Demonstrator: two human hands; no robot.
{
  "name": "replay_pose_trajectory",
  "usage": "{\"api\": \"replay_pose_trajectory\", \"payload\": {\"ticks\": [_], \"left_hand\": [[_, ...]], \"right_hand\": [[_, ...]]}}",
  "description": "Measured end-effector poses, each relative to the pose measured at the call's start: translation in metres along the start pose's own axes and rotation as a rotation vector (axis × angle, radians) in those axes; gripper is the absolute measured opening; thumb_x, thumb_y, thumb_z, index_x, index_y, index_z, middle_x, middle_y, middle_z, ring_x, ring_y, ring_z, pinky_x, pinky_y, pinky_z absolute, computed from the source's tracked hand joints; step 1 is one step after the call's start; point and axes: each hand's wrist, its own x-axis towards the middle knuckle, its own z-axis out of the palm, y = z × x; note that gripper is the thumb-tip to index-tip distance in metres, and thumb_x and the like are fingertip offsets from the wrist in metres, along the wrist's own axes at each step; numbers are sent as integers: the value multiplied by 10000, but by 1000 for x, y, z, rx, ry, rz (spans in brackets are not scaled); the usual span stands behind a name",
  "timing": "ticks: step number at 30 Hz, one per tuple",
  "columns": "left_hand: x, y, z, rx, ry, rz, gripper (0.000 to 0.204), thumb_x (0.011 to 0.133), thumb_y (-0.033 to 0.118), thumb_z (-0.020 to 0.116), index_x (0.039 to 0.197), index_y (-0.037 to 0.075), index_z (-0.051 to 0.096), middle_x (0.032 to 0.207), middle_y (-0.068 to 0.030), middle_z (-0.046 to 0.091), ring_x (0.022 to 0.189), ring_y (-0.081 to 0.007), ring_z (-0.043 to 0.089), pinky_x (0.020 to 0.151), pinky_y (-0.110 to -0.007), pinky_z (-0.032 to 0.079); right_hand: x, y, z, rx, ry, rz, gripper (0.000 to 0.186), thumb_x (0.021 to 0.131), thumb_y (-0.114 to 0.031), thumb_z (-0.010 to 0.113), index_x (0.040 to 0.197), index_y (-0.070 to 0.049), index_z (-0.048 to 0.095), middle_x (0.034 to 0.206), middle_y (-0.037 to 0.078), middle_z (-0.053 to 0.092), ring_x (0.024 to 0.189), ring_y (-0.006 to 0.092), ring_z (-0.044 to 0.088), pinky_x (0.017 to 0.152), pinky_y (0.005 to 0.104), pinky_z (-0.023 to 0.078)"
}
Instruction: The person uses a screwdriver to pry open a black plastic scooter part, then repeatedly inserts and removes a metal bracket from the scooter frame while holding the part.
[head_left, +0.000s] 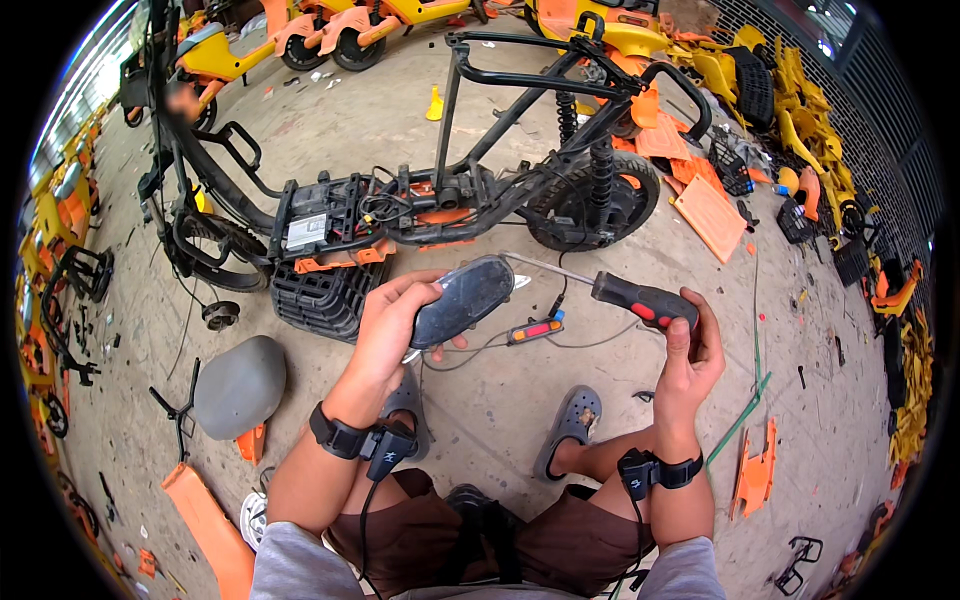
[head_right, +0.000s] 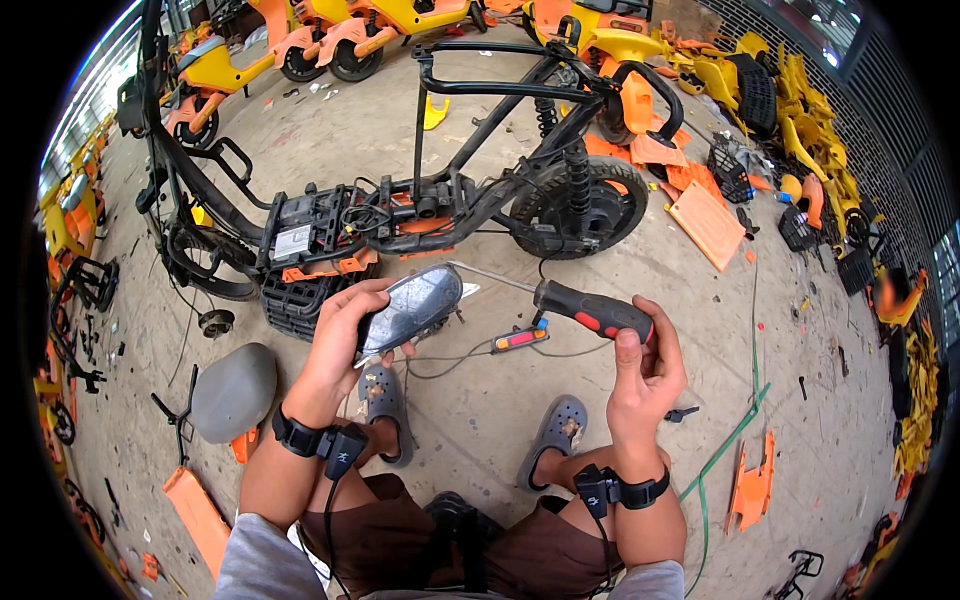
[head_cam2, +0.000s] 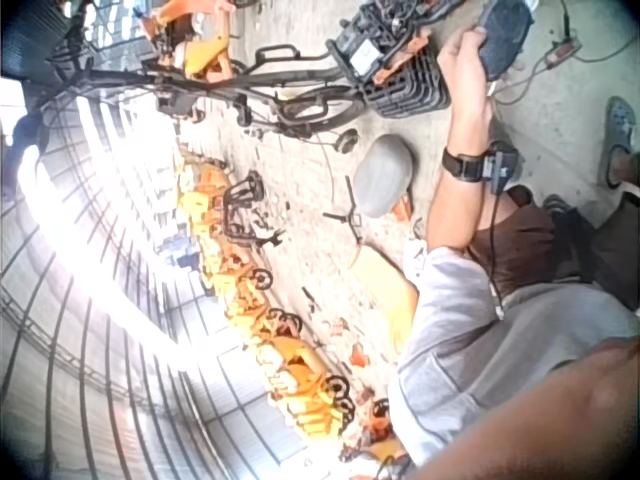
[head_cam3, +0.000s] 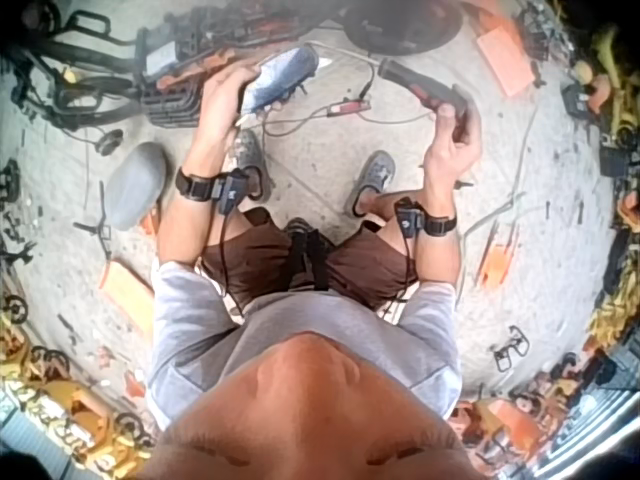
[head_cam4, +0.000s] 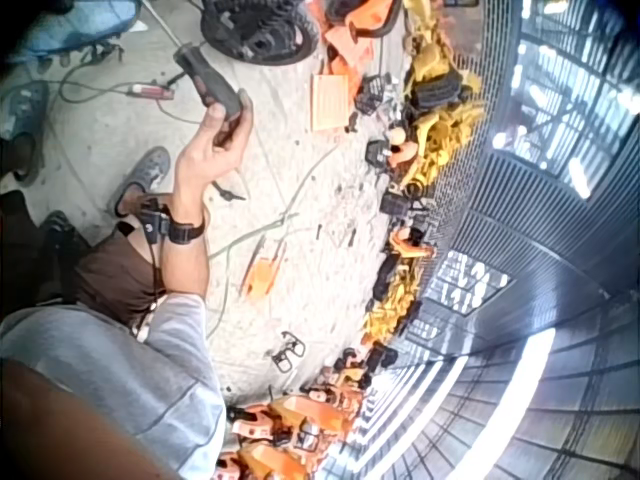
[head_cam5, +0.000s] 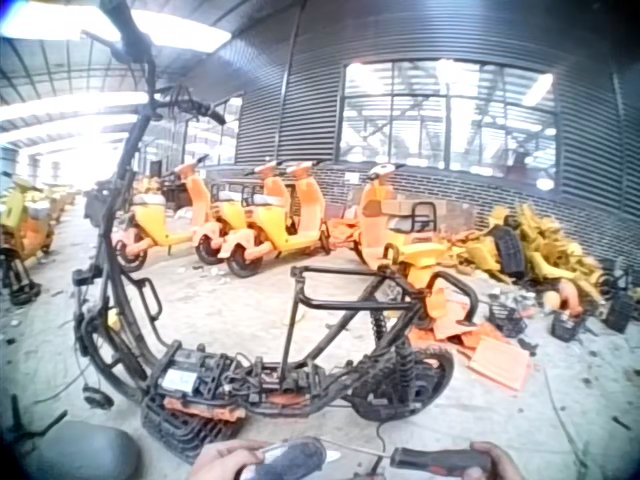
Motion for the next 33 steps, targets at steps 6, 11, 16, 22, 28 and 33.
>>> {"api": "replay_pose_trajectory", "payload": {"ticks": [6,11,16,22,28,33], "left_hand": [[-1,2,1,-23,-7,-20,392,890,148,500,1179,-116,525,894,-206,667,580,-269,678,375,-277,474],[-2,3,1,-45,-12,-23,405,885,151,494,1187,-117,519,881,-211,669,581,-269,677,373,-276,471],[-1,1,-1,-47,-11,-18,408,881,150,494,1187,-118,520,872,-214,669,578,-268,676,373,-275,471],[-3,3,0,-64,15,-25,384,887,135,495,1172,-117,547,885,-188,675,574,-237,677,374,-266,472],[-2,2,0,-67,10,-28,393,885,133,496,1179,-124,542,884,-188,675,569,-235,675,371,-265,475],[-1,1,-2,-65,-4,-20,397,886,134,490,1178,-130,536,881,-192,675,566,-239,674,369,-266,476]], "right_hand": [[1,2,-1,44,-6,33,396,922,-254,656,1193,26,585,835,-3,590,695,25,460,598,155,327],[1,1,0,43,7,18,395,922,-244,657,1197,29,581,851,2,591,722,31,483,616,156,348],[1,2,-3,51,7,27,393,924,-242,655,1200,28,580,855,2,591,722,31,483,617,157,349],[1,3,-2,64,3,20,398,923,-250,657,1197,28,582,856,2,597,710,26,474,604,155,333],[1,0,-1,48,10,22,398,922,-257,660,1193,26,586,853,2,601,708,25,475,605,157,336],[1,2,-3,43,2,7,395,923,-253,659,1193,25,587,849,2,597,709,28,477,605,158,338]]}}
